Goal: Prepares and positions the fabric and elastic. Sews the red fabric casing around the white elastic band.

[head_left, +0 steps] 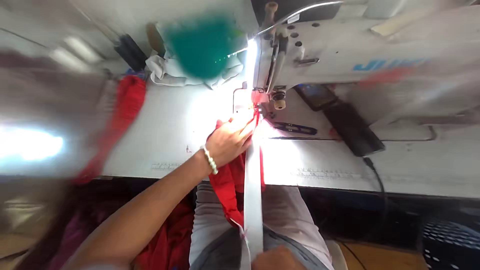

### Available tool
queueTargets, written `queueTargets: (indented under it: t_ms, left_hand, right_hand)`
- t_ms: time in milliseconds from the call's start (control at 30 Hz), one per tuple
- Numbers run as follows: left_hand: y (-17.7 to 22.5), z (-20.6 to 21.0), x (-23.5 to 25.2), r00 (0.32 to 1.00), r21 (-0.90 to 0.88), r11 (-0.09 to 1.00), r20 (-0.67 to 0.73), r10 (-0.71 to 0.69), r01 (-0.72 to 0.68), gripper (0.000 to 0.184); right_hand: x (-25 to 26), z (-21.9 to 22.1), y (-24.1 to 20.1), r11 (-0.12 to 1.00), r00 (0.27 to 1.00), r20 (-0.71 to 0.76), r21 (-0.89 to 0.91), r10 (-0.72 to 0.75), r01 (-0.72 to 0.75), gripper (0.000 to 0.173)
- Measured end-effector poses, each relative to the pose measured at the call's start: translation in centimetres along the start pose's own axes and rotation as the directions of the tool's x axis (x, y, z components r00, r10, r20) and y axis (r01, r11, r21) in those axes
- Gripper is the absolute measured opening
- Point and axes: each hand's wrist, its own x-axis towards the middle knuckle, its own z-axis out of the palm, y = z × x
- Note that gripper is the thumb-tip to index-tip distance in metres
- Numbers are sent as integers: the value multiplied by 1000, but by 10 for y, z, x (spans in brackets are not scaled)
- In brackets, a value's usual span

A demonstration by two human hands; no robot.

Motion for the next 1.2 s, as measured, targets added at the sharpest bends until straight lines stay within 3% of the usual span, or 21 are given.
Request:
queueTargets:
  t_ms: [67, 100, 167, 200, 267, 333, 367, 433, 500, 533, 567, 667, 800, 900, 1033, 1133, 1200]
  left_hand:
    - [-15, -6, -22, 989, -40, 994, 107, -99, 104, 32]
    - [-27, -12, -28, 970, -8, 981, 150, -190, 193, 33]
    - [-46, -24, -32, 909, 77, 934, 217, -356, 348, 33]
    - [-49, -27, -31, 899, 98, 922, 205, -387, 375, 29]
    - [-38, -25, -26, 943, 87, 944, 63, -325, 320, 14]
    - [-19, -16, -20, 970, 47, 972, -84, -227, 231, 17]
    - [-10, -13, -16, 968, 6, 971, -84, -236, 237, 21]
    - [3, -16, -8, 902, -77, 904, 143, -407, 420, 38]
    - [6, -27, 0, 710, -81, 754, 412, -571, 652, 55]
    - [4, -31, 1, 644, -96, 697, 487, -590, 711, 54]
    - [3, -32, -2, 631, -137, 673, 521, -575, 727, 47]
    - [10, -38, -18, 695, -331, 628, 500, -516, 705, 29]
    - [29, -45, -36, 617, -483, 390, 539, -574, 784, 30]
    - [45, -46, -57, 617, -379, 488, 434, -656, 786, 27]
    - [64, -55, -73, 592, -228, 550, 409, -695, 803, 28]
    - [82, -41, -82, 738, -237, 704, 104, -667, 669, 18]
    - [94, -31, -84, 802, -241, 788, -60, -594, 566, 12]
  right_hand:
    - [10, -5, 8, 957, 994, -80, -286, -79, 53, 20]
    - [19, -9, 18, 885, 978, -142, -460, -151, 70, 16]
    - [43, -19, 39, 778, 925, -261, -626, -277, 57, 15]
    - [56, -24, 46, 757, 905, -293, -652, -308, 47, 14]
    - [75, -28, 56, 753, 893, -314, -657, -323, 41, 15]
    - [84, -26, 61, 747, 886, -325, -663, -330, 36, 15]
    - [86, -24, 62, 739, 877, -338, -673, -341, 28, 14]
    - [87, -20, 61, 725, 844, -390, -689, -367, -4, 11]
    - [88, -19, 59, 727, 809, -447, -686, -383, -35, 10]
    - [88, -19, 57, 734, 801, -460, -678, -383, -38, 10]
    - [86, -18, 55, 742, 802, -462, -670, -379, -35, 9]
    - [77, -9, 58, 746, 818, -441, -666, -369, -23, 11]
    - [68, -2, 66, 730, 821, -439, -682, -365, -40, 13]
    - [64, -3, 63, 714, 835, -425, -698, -350, -56, 14]
    - [58, 4, 68, 679, 870, -389, -728, -303, -89, 17]
    - [54, 7, 73, 654, 879, -358, -753, -315, -72, 19]
    - [52, 8, 71, 660, 872, -349, -750, -342, -42, 19]
